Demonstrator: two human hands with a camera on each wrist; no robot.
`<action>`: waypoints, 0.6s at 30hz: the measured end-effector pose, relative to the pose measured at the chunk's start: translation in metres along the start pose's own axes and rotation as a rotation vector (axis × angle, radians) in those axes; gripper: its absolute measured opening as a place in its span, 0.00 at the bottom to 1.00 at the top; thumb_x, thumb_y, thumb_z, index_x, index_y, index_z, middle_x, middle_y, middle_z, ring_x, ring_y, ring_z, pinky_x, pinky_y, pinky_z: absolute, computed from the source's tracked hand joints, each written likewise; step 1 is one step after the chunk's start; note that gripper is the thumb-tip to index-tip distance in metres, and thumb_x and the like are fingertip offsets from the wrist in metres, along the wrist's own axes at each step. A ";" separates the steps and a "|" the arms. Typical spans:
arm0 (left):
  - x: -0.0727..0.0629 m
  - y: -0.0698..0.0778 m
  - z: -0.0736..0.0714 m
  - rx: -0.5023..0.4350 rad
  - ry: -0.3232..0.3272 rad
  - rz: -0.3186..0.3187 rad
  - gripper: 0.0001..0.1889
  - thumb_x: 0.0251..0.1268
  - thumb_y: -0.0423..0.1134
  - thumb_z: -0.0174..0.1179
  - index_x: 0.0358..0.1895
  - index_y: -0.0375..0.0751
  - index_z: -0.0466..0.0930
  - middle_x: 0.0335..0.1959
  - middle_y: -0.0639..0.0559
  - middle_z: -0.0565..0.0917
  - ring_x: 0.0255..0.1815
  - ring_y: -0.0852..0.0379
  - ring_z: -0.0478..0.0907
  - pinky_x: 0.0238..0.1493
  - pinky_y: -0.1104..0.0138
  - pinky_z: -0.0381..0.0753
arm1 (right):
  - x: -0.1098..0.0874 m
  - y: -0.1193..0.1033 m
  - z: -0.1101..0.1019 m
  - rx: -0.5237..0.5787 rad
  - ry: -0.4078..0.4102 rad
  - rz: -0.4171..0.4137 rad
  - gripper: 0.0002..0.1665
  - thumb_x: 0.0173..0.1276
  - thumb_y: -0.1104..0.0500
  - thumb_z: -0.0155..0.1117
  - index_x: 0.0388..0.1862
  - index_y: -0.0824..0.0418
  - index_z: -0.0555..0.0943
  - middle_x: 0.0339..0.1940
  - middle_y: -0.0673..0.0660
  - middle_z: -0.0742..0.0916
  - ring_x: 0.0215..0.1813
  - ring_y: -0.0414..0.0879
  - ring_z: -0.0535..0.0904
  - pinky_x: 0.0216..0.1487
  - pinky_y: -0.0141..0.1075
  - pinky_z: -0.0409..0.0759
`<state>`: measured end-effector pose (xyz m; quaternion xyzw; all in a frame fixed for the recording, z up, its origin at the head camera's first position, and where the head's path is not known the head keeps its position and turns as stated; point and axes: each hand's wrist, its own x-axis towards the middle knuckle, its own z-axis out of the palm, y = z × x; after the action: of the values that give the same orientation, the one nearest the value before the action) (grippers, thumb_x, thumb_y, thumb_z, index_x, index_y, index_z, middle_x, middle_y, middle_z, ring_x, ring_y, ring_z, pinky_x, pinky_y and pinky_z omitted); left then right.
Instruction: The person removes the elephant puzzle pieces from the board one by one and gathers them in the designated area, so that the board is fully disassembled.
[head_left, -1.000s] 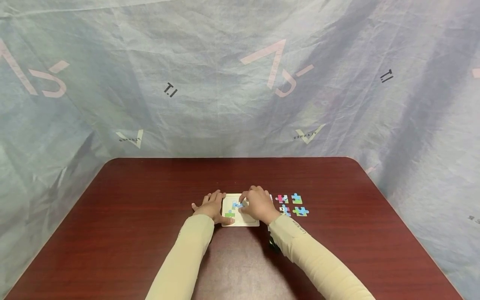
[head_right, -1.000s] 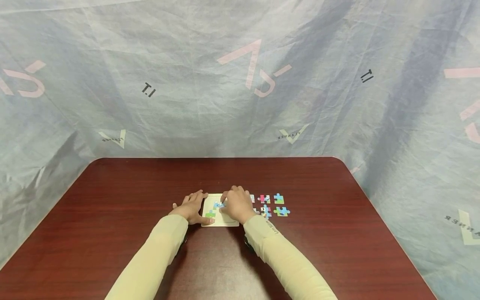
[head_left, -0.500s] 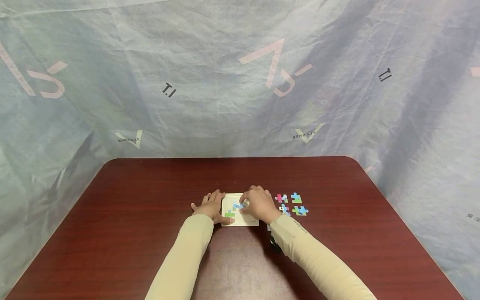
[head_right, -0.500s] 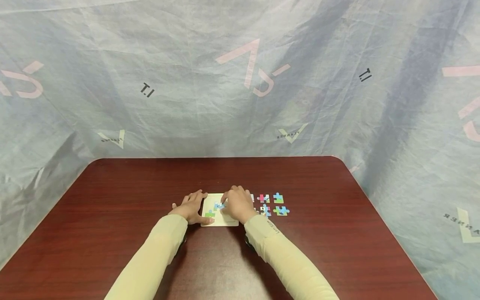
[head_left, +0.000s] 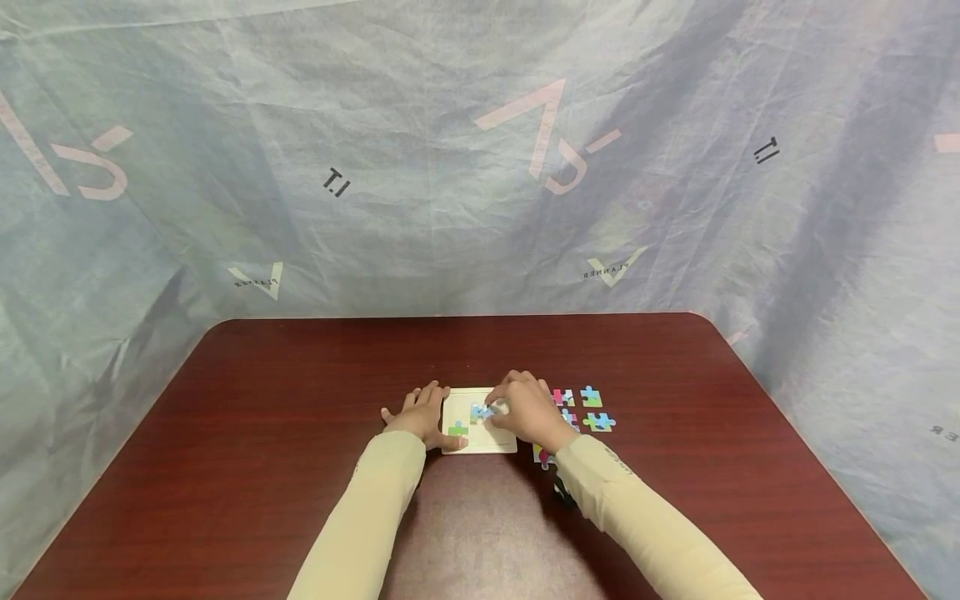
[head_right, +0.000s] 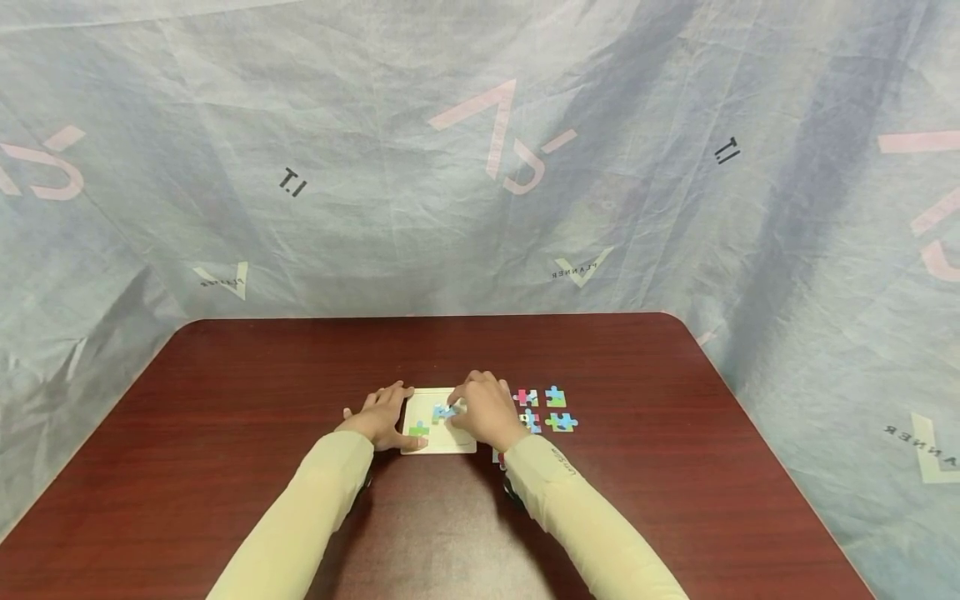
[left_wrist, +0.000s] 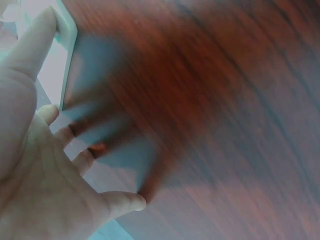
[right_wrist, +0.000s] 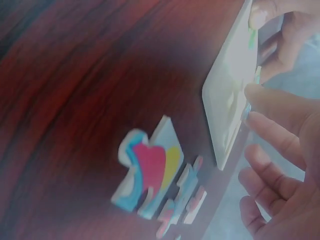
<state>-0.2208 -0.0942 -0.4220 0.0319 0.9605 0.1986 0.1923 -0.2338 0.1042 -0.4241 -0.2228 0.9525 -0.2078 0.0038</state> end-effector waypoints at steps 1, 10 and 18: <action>0.000 0.000 0.000 -0.001 0.000 0.000 0.49 0.62 0.55 0.72 0.81 0.47 0.55 0.83 0.46 0.49 0.82 0.41 0.45 0.71 0.28 0.42 | -0.001 0.001 -0.001 0.006 0.001 0.000 0.12 0.62 0.56 0.79 0.45 0.54 0.91 0.47 0.55 0.84 0.55 0.55 0.76 0.50 0.47 0.69; -0.003 0.002 0.000 -0.001 0.004 0.013 0.49 0.62 0.54 0.73 0.81 0.46 0.56 0.83 0.44 0.50 0.82 0.40 0.46 0.70 0.27 0.43 | -0.014 0.013 -0.012 0.037 0.021 -0.006 0.14 0.62 0.57 0.78 0.47 0.56 0.90 0.46 0.56 0.84 0.54 0.54 0.76 0.53 0.50 0.69; -0.006 0.002 -0.002 -0.003 -0.001 0.025 0.49 0.62 0.53 0.73 0.81 0.45 0.55 0.83 0.43 0.49 0.82 0.38 0.46 0.70 0.27 0.43 | -0.023 0.022 -0.021 0.052 0.038 -0.001 0.14 0.63 0.56 0.78 0.47 0.57 0.90 0.46 0.56 0.83 0.52 0.53 0.75 0.50 0.48 0.66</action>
<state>-0.2165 -0.0943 -0.4177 0.0438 0.9597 0.2023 0.1901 -0.2244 0.1405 -0.4153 -0.2191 0.9466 -0.2365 -0.0085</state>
